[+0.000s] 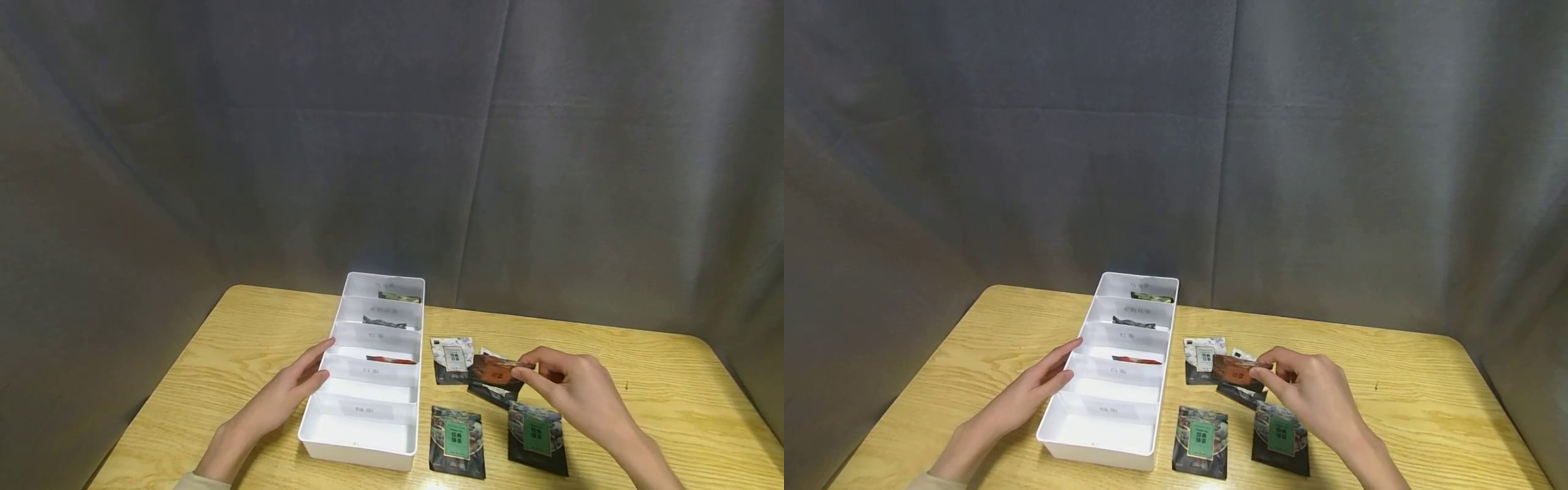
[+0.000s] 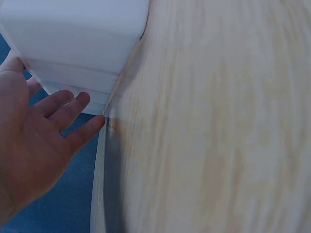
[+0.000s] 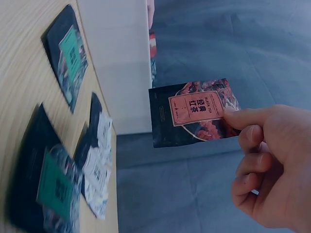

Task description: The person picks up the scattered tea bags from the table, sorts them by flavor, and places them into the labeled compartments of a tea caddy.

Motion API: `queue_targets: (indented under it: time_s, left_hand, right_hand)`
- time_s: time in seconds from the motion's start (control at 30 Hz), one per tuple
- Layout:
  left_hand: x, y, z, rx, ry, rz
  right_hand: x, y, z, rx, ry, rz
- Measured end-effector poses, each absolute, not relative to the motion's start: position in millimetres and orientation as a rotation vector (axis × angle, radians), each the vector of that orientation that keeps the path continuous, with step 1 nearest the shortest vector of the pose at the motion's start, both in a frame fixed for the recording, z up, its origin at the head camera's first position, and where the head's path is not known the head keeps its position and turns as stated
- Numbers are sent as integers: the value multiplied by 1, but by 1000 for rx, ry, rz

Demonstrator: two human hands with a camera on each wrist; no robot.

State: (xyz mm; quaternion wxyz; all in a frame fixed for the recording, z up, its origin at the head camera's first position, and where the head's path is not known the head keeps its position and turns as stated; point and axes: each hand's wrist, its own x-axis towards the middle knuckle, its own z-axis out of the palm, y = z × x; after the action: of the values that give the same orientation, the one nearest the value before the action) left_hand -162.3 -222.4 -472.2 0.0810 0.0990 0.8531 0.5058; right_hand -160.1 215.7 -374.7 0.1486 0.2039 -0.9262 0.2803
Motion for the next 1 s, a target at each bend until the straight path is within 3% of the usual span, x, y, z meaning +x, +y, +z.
queue_targets:
  time_s: [1.0]
  left_hand:
    - [-162,-222,-471,309,2552,1516]
  right_hand:
    - [-186,135,-357,818,-2414,878]
